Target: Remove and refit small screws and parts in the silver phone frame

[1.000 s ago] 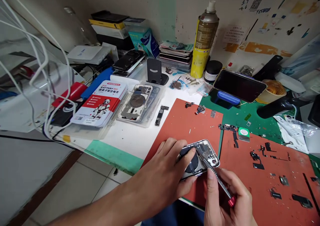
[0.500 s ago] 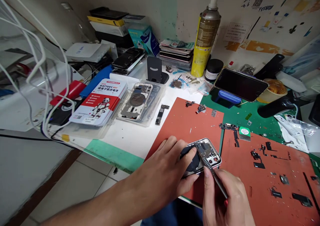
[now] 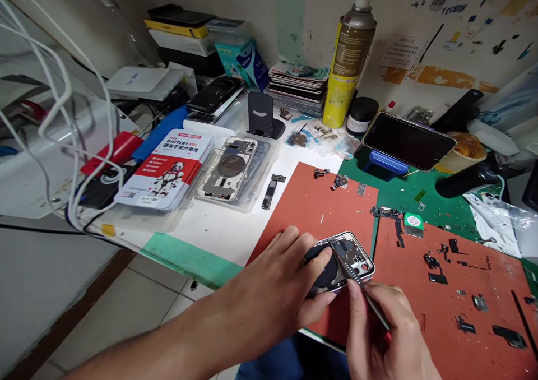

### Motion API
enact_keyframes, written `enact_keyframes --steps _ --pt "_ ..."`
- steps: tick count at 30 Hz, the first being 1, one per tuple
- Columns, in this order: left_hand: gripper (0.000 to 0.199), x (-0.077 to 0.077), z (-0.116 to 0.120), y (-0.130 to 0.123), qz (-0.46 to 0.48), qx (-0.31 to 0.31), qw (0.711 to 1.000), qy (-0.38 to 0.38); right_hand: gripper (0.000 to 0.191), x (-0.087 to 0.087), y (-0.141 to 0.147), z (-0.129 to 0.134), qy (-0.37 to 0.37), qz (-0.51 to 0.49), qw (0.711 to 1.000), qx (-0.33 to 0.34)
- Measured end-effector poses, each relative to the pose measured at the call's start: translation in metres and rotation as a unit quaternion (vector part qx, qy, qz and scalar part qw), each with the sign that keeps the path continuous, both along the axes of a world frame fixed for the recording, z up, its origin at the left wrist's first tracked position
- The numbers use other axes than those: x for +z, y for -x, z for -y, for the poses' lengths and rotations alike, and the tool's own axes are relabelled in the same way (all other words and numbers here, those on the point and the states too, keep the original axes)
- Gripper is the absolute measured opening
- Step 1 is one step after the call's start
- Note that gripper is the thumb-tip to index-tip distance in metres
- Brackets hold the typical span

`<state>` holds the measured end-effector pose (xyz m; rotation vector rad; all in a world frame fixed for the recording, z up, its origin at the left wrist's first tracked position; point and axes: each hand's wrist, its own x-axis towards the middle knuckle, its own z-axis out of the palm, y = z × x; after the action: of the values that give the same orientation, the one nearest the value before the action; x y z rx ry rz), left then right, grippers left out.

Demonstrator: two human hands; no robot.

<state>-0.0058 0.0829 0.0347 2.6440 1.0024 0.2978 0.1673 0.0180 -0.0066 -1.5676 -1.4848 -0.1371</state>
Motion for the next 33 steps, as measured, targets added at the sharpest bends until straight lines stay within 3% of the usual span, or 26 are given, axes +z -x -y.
enact_keyframes --steps 7,10,15,20,24,28,33 --pt "0.041 0.001 0.0 -0.001 0.002 -0.004 1.0 -0.009 0.011 0.002 0.002 0.0 0.0 -0.022 1.0 0.02" --pt "0.044 0.0 0.0 -0.001 0.005 0.0 1.0 -0.005 0.013 0.004 0.002 -0.001 -0.002 -0.039 0.999 -0.002" --pt "0.044 -0.001 0.001 0.0 0.005 0.009 1.0 -0.006 0.007 0.007 0.001 -0.002 0.003 -0.003 1.0 0.016" --pt "0.044 0.0 0.002 -0.001 0.009 0.003 1.0 -0.01 0.011 0.011 0.003 -0.004 -0.015 -0.028 0.999 0.022" --pt "0.045 -0.003 0.003 -0.002 0.022 0.012 0.999 -0.021 0.005 0.013 -0.003 -0.005 0.017 0.02 0.999 0.034" --pt "0.047 -0.006 0.004 -0.004 0.028 0.026 0.999 -0.014 0.024 0.015 -0.004 -0.005 0.061 0.046 0.997 0.014" --pt "0.046 -0.005 0.004 -0.006 0.026 0.022 0.999 -0.018 0.012 0.013 0.001 -0.005 0.023 0.036 0.999 -0.023"
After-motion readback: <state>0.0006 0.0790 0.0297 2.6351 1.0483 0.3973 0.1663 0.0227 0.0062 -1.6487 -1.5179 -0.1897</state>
